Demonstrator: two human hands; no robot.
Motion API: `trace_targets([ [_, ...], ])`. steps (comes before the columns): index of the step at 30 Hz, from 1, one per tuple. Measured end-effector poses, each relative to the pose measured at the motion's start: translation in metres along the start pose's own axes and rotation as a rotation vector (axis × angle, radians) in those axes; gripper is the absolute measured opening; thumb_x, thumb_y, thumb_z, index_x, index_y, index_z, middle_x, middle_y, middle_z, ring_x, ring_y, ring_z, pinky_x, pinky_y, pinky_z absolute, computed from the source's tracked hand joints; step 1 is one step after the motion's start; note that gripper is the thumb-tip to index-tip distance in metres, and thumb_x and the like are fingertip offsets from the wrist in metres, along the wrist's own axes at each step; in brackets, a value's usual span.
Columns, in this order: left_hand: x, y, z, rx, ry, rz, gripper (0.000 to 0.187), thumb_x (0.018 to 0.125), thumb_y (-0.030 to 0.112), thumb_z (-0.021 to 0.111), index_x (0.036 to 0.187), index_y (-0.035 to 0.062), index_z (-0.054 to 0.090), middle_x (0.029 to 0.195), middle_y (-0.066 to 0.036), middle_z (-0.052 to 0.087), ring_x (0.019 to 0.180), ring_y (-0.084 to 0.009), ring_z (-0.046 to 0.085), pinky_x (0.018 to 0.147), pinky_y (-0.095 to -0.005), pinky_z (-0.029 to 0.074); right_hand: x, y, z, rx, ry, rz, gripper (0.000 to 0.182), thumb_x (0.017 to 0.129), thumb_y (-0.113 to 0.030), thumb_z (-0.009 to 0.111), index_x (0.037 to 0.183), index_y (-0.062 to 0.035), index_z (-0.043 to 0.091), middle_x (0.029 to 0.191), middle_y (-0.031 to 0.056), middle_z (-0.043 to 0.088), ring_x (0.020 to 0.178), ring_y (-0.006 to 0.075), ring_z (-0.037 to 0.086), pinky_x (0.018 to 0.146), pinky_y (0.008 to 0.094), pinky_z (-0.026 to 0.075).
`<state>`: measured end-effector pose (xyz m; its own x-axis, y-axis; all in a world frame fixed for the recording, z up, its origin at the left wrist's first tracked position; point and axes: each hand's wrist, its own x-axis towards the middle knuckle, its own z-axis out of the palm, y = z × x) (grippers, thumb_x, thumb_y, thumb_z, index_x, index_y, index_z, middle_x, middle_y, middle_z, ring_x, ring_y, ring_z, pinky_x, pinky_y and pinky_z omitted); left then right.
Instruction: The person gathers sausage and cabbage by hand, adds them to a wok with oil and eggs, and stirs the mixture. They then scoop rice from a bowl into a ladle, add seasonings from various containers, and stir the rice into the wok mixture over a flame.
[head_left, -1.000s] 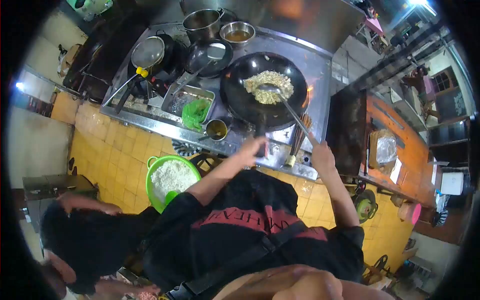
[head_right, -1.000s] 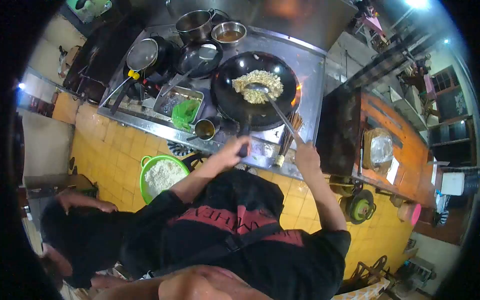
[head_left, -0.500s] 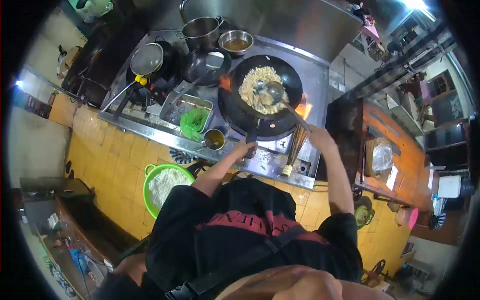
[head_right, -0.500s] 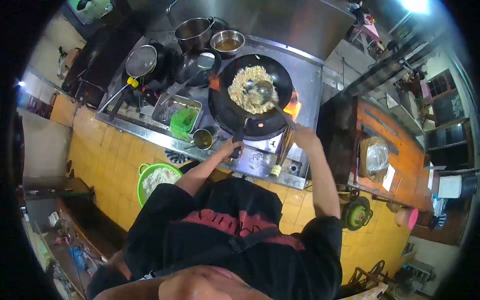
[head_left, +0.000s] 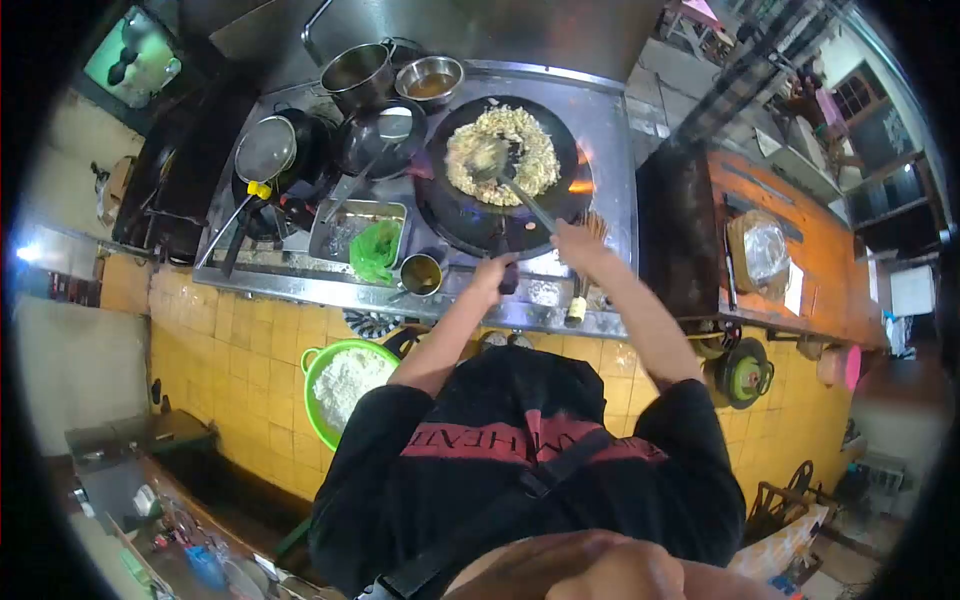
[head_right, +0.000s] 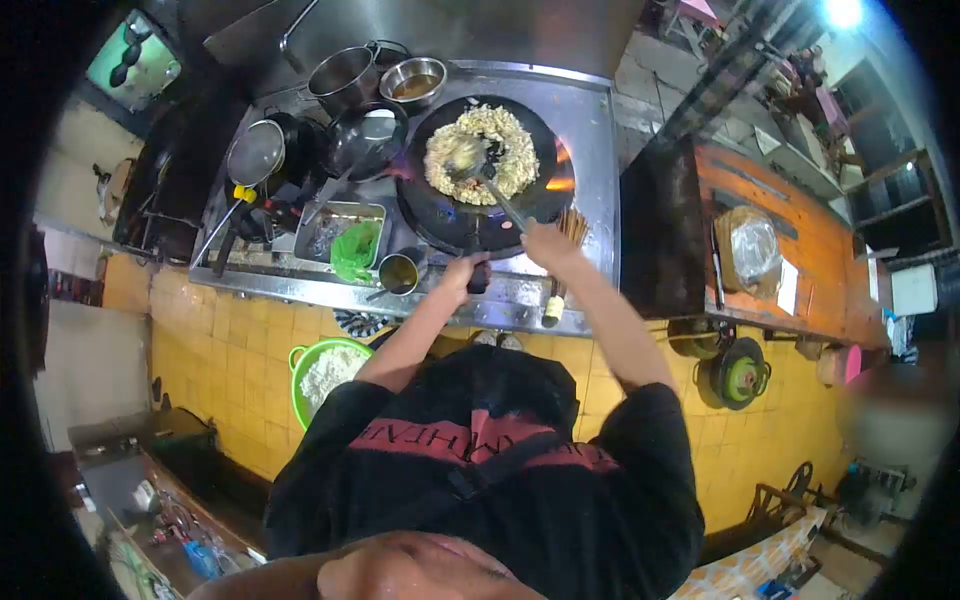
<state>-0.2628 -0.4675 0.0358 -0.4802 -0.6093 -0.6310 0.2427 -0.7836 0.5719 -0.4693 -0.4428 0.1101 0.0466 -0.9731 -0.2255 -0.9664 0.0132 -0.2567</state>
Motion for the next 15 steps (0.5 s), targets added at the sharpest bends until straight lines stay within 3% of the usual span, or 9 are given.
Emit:
trace_targets([
  [1,-0.039,0.011,0.04,-0.071,0.117,-0.01,0.015,0.083,0.013,0.063,0.079,0.0005,0.054,0.065,-0.008,0.056,0.056,-0.018,0.055,0.049,-0.031,0.046,-0.032,-0.016,-0.053,0.012,0.002,0.015,0.03,0.091,-0.025,0.046,0.107,0.0005,0.048,0.082,0.0183,0.066,0.08,0.0363,0.065,0.068,0.0474,0.052],
  [3,-0.104,0.049,0.083,-0.498,-0.245,-0.169,0.014,0.083,0.011,0.062,0.083,0.002,0.051,0.068,-0.007,0.055,0.06,-0.018,0.055,0.056,-0.0308,0.048,-0.088,-0.033,-0.124,-0.223,-0.041,0.041,0.034,0.09,-0.019,0.048,0.12,-0.0047,0.047,0.081,0.0147,0.066,0.08,0.0339,0.066,0.066,0.046,0.053],
  [5,-0.143,0.071,0.095,-0.563,-0.341,-0.387,0.016,0.083,0.01,0.062,0.085,0.003,0.048,0.072,-0.007,0.053,0.062,-0.0169,0.055,0.06,-0.0307,0.049,-0.112,-0.031,-0.129,-0.313,-0.068,0.054,0.04,0.088,-0.017,0.049,0.127,-0.009,0.044,0.081,0.0147,0.066,0.079,0.0326,0.067,0.066,0.0437,0.053],
  [7,-0.131,0.077,0.081,-0.463,-0.248,-0.371,0.015,0.086,0.011,0.06,0.082,0.0027,0.048,0.074,-0.005,0.051,0.063,-0.0137,0.052,0.058,-0.025,0.047,-0.135,-0.031,-0.123,-0.431,-0.039,-0.033,0.054,0.086,-0.01,0.048,0.139,-0.0149,0.037,0.078,0.0134,0.065,0.073,0.0285,0.067,0.061,0.0385,0.053],
  [9,-0.079,0.052,0.032,-0.254,-0.289,-0.171,0.016,0.085,0.013,0.061,0.081,0.0031,0.048,0.072,-0.004,0.051,0.061,-0.0133,0.053,0.055,-0.0237,0.046,-0.149,-0.033,-0.116,-0.392,0.04,-0.081,0.051,0.086,-0.009,0.047,0.136,-0.0144,0.041,0.075,0.0122,0.064,0.069,0.0277,0.066,0.058,0.0393,0.053],
  [11,-0.061,0.023,0.01,-0.225,-0.203,-0.09,0.017,0.085,0.014,0.061,0.081,0.0038,0.049,0.07,-0.005,0.051,0.059,-0.0133,0.053,0.053,-0.0236,0.045,-0.161,-0.037,-0.114,-0.363,0.063,-0.026,0.049,0.086,-0.009,0.048,0.134,-0.0147,0.045,0.073,0.012,0.063,0.068,0.0273,0.066,0.057,0.0398,0.053],
  [12,-0.087,0.02,0.027,-0.087,-0.078,-0.16,0.016,0.085,0.013,0.061,0.081,0.004,0.048,0.07,-0.005,0.051,0.057,-0.0134,0.052,0.051,-0.0245,0.045,-0.165,-0.037,-0.11,-0.355,0.057,-0.003,0.049,0.086,-0.01,0.048,0.135,-0.0162,0.044,0.073,0.0126,0.063,0.068,0.0278,0.066,0.058,0.04,0.053],
  [13,-0.113,0.012,0.053,-0.102,-0.039,-0.094,0.016,0.085,0.014,0.06,0.079,0.0046,0.05,0.068,-0.004,0.052,0.055,-0.0136,0.052,0.05,-0.0258,0.046,-0.166,-0.036,-0.104,-0.366,0.049,0.015,0.051,0.086,-0.01,0.047,0.136,-0.0176,0.042,0.074,0.0134,0.063,0.067,0.0282,0.066,0.057,0.0392,0.053],
  [15,-0.174,0.029,0.093,-0.078,-0.089,-0.272,0.016,0.086,0.015,0.06,0.078,0.0045,0.051,0.064,-0.003,0.052,0.053,-0.0136,0.052,0.05,-0.0269,0.046,-0.164,-0.038,-0.088,-0.302,0.105,0.083,0.052,0.087,-0.01,0.045,0.138,-0.0187,0.04,0.076,0.0143,0.063,0.068,0.0294,0.066,0.058,0.039,0.054],
])
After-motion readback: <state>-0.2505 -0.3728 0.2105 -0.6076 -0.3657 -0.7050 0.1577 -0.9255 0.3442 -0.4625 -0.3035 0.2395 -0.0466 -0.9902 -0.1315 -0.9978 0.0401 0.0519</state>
